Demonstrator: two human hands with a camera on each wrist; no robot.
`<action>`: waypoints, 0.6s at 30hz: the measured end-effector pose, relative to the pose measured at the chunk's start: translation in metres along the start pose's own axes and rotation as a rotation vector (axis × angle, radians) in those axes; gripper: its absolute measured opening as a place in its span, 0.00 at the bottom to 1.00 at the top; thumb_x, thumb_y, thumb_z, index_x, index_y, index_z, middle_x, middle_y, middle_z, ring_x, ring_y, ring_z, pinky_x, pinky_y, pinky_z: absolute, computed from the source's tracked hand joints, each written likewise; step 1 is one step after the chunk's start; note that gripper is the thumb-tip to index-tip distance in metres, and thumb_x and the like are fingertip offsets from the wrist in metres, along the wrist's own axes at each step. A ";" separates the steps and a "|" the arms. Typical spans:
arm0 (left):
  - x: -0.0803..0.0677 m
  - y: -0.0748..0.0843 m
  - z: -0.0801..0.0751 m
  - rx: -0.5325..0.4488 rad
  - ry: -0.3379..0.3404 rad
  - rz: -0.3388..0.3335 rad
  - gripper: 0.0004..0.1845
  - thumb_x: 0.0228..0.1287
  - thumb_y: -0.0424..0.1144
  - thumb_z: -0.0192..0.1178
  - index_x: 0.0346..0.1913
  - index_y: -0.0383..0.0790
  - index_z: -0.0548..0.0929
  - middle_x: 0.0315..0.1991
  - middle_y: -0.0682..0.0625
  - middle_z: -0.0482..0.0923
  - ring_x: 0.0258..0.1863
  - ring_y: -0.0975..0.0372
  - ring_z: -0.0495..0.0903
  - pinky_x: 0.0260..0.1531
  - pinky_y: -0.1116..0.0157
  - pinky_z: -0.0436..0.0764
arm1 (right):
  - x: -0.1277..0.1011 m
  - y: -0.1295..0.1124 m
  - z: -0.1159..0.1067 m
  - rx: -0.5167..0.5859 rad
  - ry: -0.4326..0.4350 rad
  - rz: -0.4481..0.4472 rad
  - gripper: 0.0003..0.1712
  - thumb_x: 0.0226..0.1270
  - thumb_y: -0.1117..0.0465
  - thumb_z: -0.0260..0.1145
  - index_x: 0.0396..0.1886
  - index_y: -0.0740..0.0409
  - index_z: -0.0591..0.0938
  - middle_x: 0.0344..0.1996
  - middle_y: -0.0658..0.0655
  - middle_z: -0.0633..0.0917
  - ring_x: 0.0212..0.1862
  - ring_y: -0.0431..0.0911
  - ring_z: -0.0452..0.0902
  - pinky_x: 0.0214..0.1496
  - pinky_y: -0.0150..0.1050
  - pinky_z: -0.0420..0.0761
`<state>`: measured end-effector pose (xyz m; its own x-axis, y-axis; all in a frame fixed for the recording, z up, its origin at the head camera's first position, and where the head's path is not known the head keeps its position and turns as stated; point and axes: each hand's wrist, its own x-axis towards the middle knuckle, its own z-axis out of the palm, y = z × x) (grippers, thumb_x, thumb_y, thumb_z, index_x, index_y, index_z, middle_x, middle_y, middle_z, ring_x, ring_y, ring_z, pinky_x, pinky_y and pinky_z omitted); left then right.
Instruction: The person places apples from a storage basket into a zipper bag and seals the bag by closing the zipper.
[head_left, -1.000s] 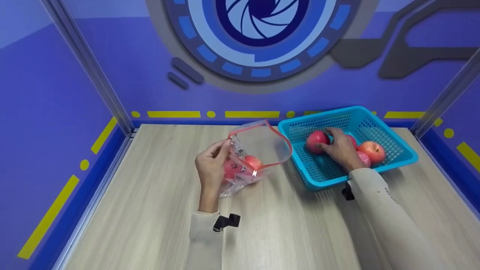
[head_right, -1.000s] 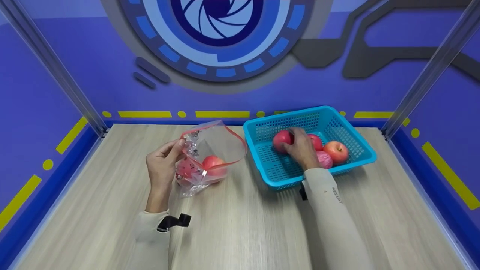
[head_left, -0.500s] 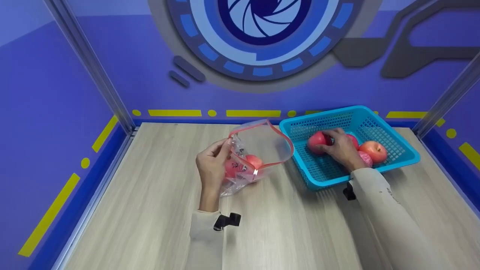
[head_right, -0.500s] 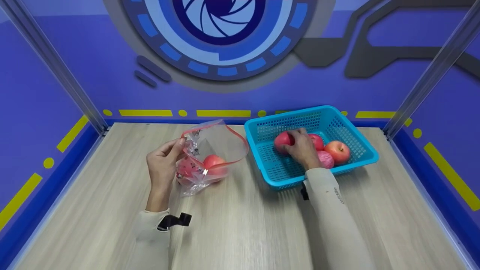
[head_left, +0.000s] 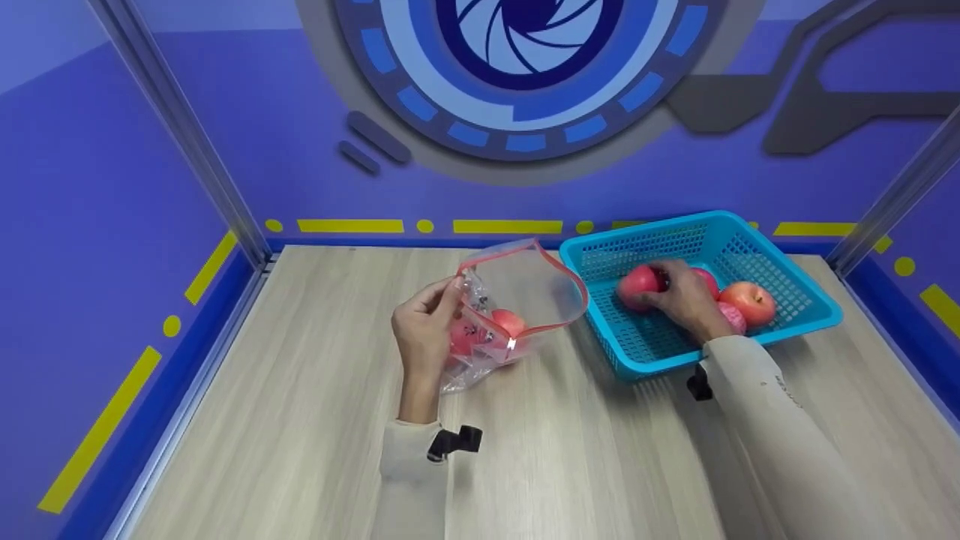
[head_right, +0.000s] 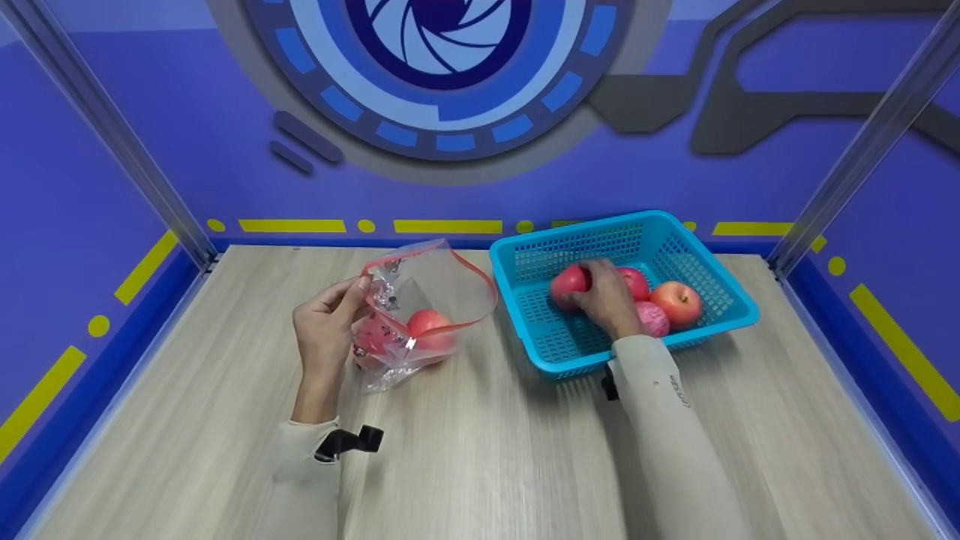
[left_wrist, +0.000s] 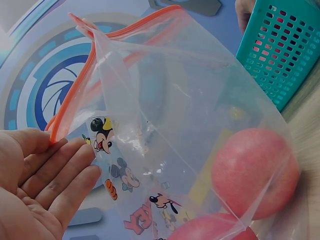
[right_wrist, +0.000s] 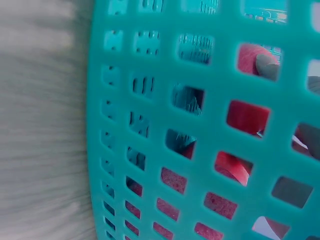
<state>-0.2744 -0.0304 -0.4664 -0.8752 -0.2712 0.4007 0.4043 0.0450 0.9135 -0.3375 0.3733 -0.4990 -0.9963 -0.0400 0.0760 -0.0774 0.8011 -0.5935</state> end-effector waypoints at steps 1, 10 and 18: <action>0.000 0.000 0.000 -0.002 0.001 0.001 0.08 0.71 0.37 0.72 0.45 0.35 0.94 0.35 0.47 0.91 0.31 0.55 0.87 0.35 0.53 0.89 | 0.000 0.000 0.000 -0.004 -0.004 0.000 0.36 0.73 0.63 0.73 0.74 0.71 0.70 0.69 0.76 0.70 0.69 0.71 0.67 0.70 0.68 0.71; -0.001 0.002 -0.001 -0.023 0.005 -0.006 0.09 0.71 0.36 0.72 0.46 0.34 0.93 0.34 0.46 0.90 0.32 0.56 0.87 0.36 0.56 0.90 | -0.002 0.001 -0.002 0.029 -0.015 0.009 0.39 0.73 0.58 0.74 0.76 0.67 0.69 0.70 0.75 0.74 0.68 0.69 0.69 0.69 0.68 0.72; -0.002 0.003 -0.001 -0.011 0.003 -0.007 0.09 0.72 0.37 0.71 0.47 0.34 0.93 0.35 0.46 0.90 0.32 0.54 0.87 0.37 0.52 0.90 | -0.002 0.000 -0.003 0.029 -0.001 0.003 0.34 0.76 0.58 0.72 0.75 0.67 0.72 0.68 0.73 0.76 0.68 0.68 0.71 0.69 0.65 0.73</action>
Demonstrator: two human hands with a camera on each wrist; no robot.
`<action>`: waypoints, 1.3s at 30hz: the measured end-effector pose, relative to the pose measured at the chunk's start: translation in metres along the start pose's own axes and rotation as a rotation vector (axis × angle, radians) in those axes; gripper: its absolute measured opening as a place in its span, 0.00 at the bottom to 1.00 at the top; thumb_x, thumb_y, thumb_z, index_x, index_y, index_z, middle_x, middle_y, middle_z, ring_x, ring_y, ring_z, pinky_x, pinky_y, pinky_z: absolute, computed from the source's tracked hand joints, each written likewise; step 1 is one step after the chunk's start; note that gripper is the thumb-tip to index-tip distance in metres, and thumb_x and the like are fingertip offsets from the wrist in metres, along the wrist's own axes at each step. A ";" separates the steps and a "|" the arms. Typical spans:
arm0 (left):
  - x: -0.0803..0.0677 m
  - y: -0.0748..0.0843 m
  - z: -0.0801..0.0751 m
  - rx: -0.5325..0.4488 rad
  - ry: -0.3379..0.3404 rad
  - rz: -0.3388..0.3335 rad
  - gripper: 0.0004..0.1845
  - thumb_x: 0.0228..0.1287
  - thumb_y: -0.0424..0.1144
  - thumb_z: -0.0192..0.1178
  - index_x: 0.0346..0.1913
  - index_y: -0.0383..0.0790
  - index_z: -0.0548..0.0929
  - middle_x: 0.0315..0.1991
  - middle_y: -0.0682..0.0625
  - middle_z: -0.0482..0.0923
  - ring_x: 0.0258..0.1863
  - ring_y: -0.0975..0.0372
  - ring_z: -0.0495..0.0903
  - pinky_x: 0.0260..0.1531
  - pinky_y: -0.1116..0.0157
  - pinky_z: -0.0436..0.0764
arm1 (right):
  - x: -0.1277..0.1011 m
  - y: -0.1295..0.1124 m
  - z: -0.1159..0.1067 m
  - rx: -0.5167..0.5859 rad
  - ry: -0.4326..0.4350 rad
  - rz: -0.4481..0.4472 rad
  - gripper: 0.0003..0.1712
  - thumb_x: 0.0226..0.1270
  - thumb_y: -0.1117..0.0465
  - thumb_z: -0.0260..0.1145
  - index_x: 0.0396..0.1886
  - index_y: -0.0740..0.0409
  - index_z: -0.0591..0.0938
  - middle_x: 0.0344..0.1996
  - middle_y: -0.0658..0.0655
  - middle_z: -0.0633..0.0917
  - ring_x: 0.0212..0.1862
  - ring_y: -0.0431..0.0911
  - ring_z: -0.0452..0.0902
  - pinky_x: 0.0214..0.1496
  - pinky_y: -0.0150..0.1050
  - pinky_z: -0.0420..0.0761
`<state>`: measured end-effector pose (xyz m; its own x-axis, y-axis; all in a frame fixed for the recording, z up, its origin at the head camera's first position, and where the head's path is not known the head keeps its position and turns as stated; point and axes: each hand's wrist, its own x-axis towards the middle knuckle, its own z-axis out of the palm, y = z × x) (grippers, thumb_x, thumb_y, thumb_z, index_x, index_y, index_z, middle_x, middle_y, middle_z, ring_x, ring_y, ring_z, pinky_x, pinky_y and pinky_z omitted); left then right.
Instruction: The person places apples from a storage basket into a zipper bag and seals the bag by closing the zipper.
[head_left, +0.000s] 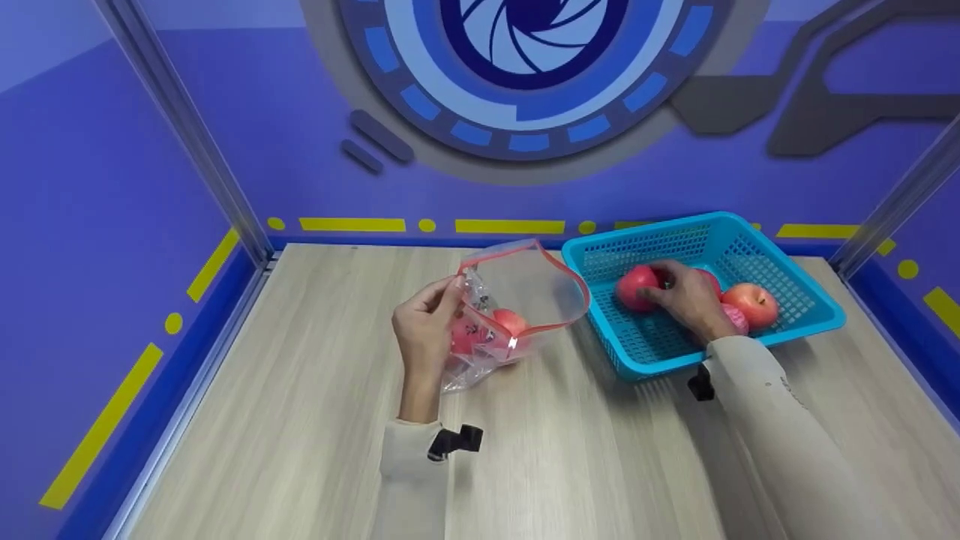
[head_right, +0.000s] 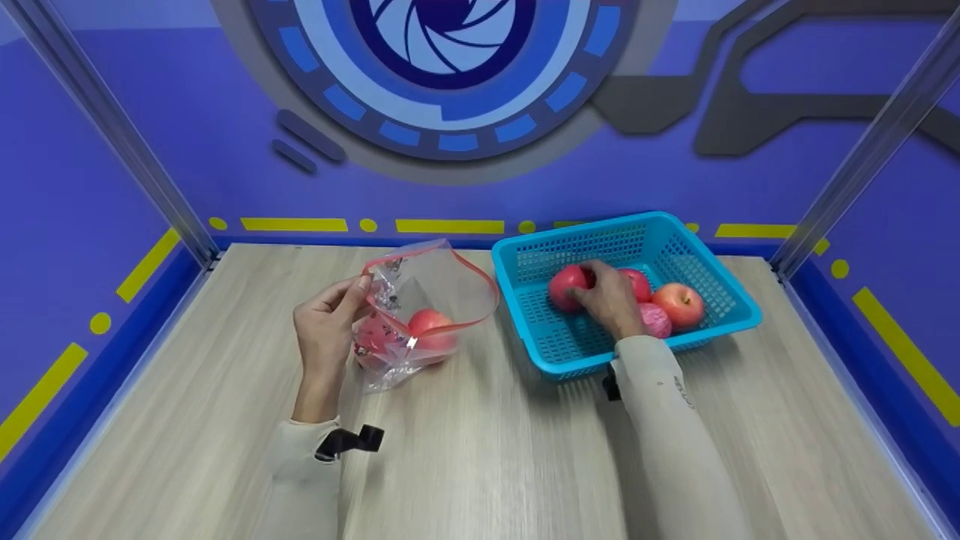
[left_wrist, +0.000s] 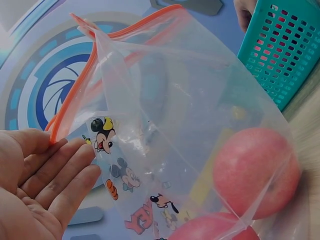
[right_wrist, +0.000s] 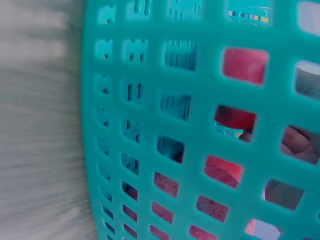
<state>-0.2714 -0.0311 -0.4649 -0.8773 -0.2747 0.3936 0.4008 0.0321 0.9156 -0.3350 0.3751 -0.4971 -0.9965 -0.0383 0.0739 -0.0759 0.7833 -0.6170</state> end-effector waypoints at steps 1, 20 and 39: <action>0.000 0.000 0.000 -0.001 0.000 -0.001 0.09 0.72 0.37 0.71 0.47 0.34 0.93 0.35 0.46 0.90 0.32 0.53 0.87 0.37 0.52 0.90 | 0.000 0.000 0.000 0.000 -0.005 0.001 0.34 0.76 0.59 0.71 0.75 0.67 0.72 0.69 0.73 0.76 0.69 0.68 0.71 0.70 0.65 0.73; 0.003 -0.001 0.002 -0.007 0.010 -0.018 0.08 0.71 0.35 0.72 0.45 0.33 0.93 0.34 0.45 0.90 0.31 0.53 0.87 0.35 0.56 0.90 | 0.000 0.001 -0.001 0.068 -0.069 0.046 0.42 0.73 0.58 0.74 0.76 0.70 0.63 0.72 0.76 0.68 0.71 0.71 0.66 0.71 0.69 0.70; 0.003 -0.002 0.000 0.006 0.011 -0.008 0.08 0.71 0.37 0.72 0.45 0.34 0.94 0.34 0.46 0.91 0.31 0.54 0.87 0.36 0.50 0.89 | -0.002 0.000 -0.002 0.019 -0.063 0.081 0.48 0.69 0.50 0.78 0.78 0.69 0.67 0.67 0.77 0.76 0.65 0.69 0.73 0.66 0.68 0.76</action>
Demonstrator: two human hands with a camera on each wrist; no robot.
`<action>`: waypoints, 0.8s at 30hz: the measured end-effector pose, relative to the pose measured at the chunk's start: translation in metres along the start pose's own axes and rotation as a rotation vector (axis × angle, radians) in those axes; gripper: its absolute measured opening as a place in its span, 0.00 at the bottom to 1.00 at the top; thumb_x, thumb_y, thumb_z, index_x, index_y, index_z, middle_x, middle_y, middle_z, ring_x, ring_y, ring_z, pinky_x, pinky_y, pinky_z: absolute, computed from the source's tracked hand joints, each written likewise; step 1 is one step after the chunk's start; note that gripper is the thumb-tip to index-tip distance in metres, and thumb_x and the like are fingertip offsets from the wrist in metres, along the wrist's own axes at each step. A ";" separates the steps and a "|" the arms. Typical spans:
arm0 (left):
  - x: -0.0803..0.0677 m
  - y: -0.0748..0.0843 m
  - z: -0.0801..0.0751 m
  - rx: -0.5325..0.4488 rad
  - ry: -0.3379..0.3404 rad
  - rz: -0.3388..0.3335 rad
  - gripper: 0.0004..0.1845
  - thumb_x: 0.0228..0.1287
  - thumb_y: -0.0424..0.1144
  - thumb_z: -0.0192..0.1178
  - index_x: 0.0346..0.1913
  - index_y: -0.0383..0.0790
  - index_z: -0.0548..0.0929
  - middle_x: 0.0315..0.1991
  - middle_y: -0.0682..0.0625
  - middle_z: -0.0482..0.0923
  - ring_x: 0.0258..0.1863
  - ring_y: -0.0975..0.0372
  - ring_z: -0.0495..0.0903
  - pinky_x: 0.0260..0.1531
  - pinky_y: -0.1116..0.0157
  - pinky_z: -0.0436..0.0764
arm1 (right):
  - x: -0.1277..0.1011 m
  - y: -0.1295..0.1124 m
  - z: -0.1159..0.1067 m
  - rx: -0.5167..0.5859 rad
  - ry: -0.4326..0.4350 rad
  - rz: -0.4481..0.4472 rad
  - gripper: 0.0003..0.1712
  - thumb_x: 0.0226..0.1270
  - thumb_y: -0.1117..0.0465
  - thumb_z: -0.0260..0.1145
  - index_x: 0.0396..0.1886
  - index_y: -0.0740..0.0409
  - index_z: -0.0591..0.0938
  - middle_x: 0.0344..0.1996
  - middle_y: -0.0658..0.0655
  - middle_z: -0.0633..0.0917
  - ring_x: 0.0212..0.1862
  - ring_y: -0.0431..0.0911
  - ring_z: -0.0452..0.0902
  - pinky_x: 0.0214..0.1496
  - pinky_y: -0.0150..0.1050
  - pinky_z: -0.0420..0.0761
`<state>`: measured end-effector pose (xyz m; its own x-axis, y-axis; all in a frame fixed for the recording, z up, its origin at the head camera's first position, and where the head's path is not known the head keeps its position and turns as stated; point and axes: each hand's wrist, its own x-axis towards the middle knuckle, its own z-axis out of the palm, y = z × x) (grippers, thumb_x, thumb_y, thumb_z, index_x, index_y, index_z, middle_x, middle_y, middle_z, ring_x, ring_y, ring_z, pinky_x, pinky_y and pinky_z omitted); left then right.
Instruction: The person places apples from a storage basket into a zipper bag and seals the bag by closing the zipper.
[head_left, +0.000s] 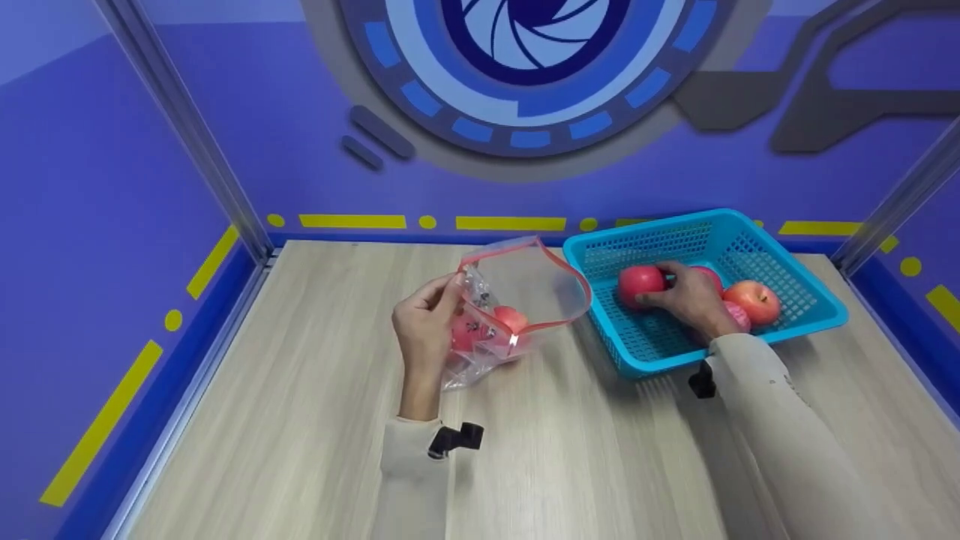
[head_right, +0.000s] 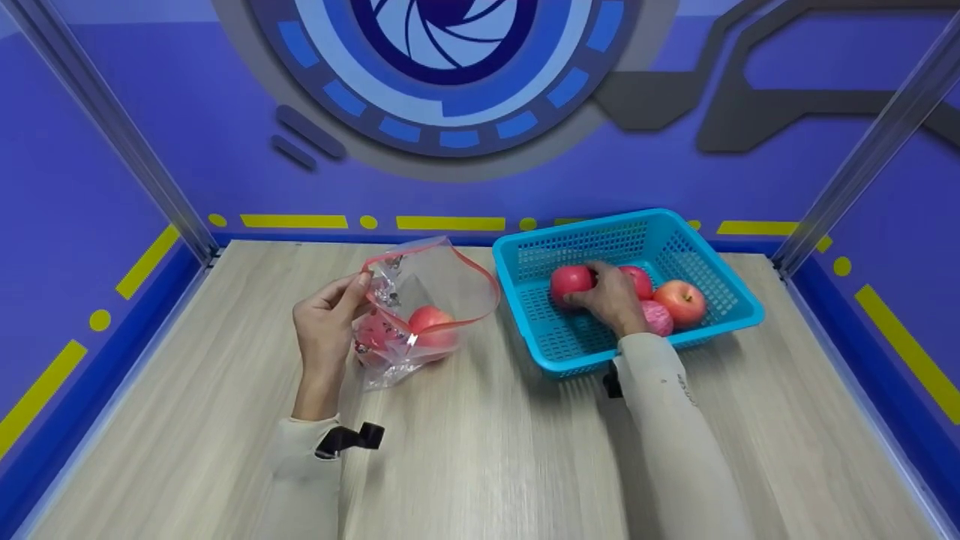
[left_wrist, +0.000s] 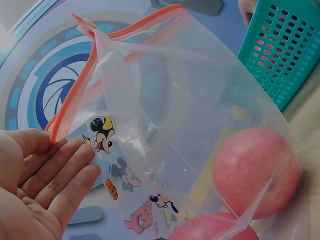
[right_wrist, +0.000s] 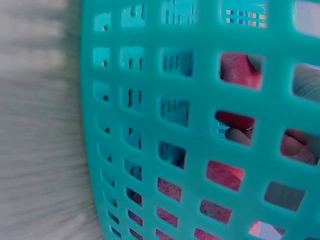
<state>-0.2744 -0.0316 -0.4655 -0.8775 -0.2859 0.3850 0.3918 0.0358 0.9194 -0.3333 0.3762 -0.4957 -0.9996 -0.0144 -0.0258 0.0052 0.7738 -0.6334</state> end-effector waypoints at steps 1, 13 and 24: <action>0.000 0.000 0.000 0.002 0.001 0.000 0.08 0.71 0.37 0.72 0.45 0.35 0.94 0.34 0.46 0.91 0.31 0.54 0.87 0.35 0.50 0.89 | 0.000 0.000 0.000 0.000 0.003 0.002 0.48 0.69 0.50 0.78 0.78 0.69 0.67 0.66 0.77 0.76 0.64 0.69 0.73 0.66 0.67 0.76; 0.001 0.002 0.000 0.004 0.013 0.010 0.08 0.70 0.35 0.73 0.44 0.33 0.93 0.32 0.46 0.90 0.31 0.40 0.86 0.33 0.50 0.88 | -0.003 -0.003 0.000 0.005 0.060 -0.014 0.47 0.68 0.51 0.79 0.77 0.69 0.69 0.66 0.75 0.77 0.64 0.68 0.74 0.65 0.66 0.77; 0.001 0.000 0.000 -0.006 0.016 -0.009 0.08 0.70 0.35 0.73 0.45 0.32 0.93 0.33 0.46 0.90 0.32 0.40 0.86 0.35 0.48 0.89 | -0.004 -0.007 0.001 0.035 0.085 -0.015 0.46 0.69 0.48 0.79 0.78 0.65 0.71 0.68 0.73 0.77 0.67 0.69 0.75 0.66 0.65 0.78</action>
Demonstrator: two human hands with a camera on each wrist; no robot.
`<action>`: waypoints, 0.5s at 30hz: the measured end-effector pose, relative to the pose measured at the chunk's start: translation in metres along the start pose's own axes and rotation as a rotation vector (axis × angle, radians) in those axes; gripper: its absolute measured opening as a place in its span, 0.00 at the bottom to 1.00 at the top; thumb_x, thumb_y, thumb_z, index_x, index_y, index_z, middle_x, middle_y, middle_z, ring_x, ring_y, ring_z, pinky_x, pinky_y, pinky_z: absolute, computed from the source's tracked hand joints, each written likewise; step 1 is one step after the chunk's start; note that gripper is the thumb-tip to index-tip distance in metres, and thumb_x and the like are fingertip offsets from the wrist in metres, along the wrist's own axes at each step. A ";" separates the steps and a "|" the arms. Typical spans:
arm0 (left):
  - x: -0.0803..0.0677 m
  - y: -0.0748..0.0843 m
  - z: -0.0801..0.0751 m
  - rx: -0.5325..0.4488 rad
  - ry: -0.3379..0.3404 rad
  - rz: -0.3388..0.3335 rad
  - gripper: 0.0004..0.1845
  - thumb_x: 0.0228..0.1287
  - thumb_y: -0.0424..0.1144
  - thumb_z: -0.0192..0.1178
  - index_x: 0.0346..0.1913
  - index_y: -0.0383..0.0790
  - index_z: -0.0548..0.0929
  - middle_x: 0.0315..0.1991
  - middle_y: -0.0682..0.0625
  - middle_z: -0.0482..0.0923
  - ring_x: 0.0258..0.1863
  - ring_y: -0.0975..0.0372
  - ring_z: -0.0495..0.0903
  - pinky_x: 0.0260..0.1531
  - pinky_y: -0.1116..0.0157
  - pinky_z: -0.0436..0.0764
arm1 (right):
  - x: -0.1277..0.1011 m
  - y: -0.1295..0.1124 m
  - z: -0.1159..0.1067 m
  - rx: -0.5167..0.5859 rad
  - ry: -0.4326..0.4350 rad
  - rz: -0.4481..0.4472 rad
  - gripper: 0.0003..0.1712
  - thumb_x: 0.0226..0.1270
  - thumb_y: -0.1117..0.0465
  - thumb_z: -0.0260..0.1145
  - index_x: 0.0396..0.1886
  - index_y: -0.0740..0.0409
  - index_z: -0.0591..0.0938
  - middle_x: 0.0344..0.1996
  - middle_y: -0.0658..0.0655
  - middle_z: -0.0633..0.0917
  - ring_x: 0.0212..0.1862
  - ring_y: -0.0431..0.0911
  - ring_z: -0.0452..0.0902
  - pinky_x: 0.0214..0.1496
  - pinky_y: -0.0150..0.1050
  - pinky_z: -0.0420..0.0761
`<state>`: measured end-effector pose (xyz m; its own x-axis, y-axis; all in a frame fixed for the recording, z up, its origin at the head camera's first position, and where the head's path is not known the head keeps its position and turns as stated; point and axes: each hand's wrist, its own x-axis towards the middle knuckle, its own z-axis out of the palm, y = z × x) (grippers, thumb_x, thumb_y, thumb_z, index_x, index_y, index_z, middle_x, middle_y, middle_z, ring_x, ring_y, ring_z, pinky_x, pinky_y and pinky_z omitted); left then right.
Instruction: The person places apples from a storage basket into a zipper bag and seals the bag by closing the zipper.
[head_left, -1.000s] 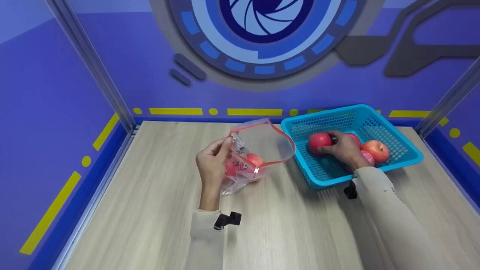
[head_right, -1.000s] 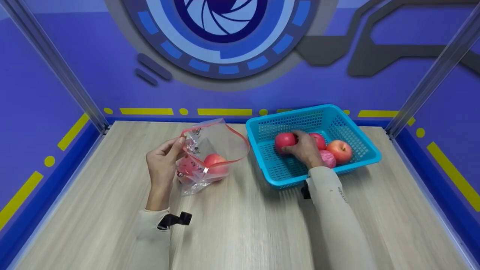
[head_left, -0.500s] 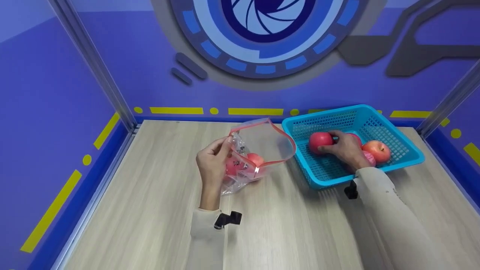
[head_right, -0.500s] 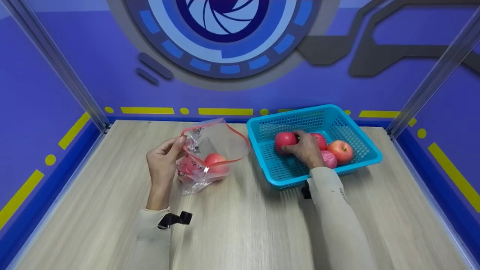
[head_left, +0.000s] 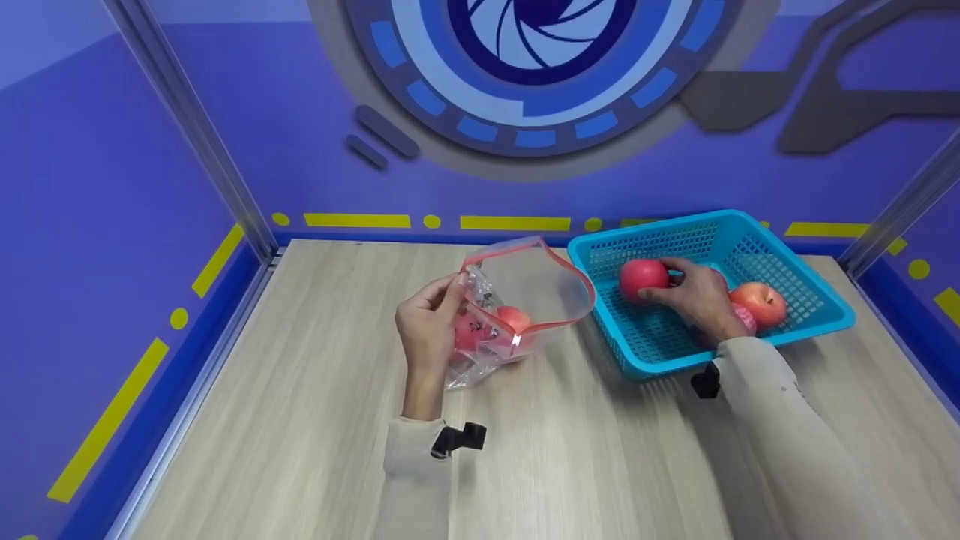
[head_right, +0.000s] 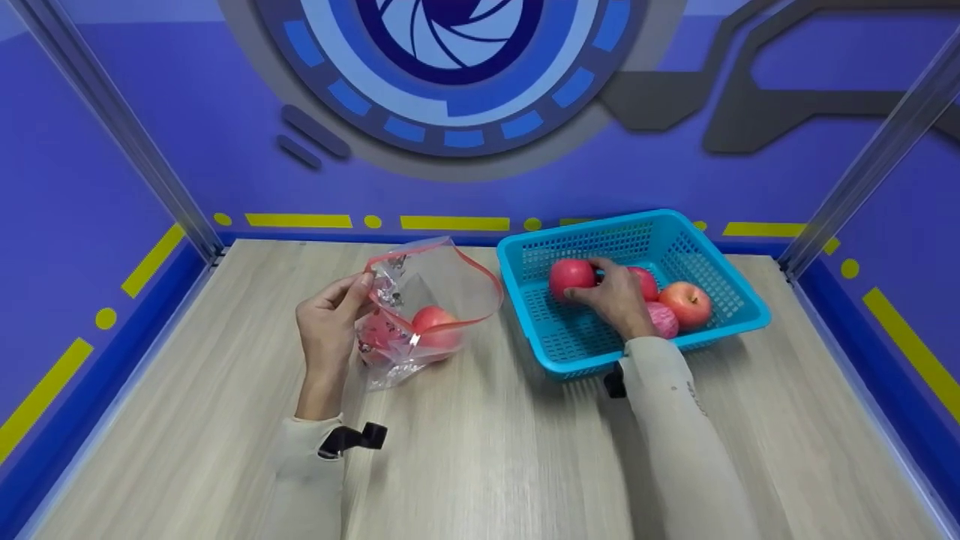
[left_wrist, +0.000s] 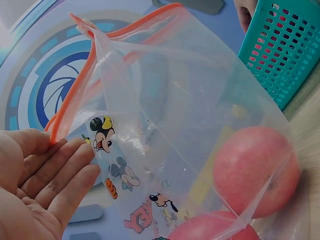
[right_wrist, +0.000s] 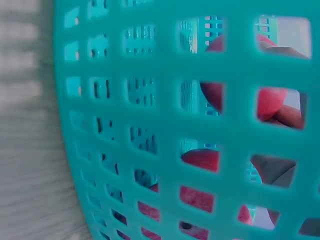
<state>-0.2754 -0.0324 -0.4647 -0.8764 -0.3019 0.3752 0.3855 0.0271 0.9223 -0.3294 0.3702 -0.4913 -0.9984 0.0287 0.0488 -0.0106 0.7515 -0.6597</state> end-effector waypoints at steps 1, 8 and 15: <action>0.000 0.000 0.000 0.002 -0.001 0.000 0.08 0.70 0.35 0.73 0.45 0.33 0.93 0.33 0.46 0.90 0.32 0.41 0.86 0.35 0.49 0.89 | -0.001 0.000 0.000 0.007 -0.001 0.002 0.47 0.69 0.48 0.79 0.78 0.65 0.70 0.69 0.73 0.77 0.67 0.69 0.74 0.66 0.66 0.78; 0.000 0.000 0.001 0.003 -0.003 0.007 0.08 0.71 0.36 0.72 0.44 0.33 0.94 0.32 0.46 0.90 0.30 0.48 0.86 0.32 0.56 0.88 | -0.004 -0.002 -0.005 0.102 0.001 -0.009 0.49 0.69 0.49 0.78 0.80 0.65 0.67 0.72 0.74 0.74 0.70 0.69 0.73 0.67 0.64 0.77; 0.000 0.000 0.000 0.012 -0.003 0.008 0.08 0.70 0.36 0.73 0.44 0.34 0.94 0.32 0.47 0.90 0.30 0.48 0.86 0.31 0.62 0.87 | -0.010 -0.015 -0.007 0.174 0.044 -0.029 0.51 0.68 0.45 0.78 0.81 0.64 0.65 0.73 0.73 0.72 0.70 0.68 0.73 0.67 0.63 0.77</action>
<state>-0.2754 -0.0327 -0.4643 -0.8742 -0.2989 0.3826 0.3889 0.0408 0.9204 -0.3190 0.3636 -0.4768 -0.9942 0.0403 0.0999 -0.0527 0.6268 -0.7774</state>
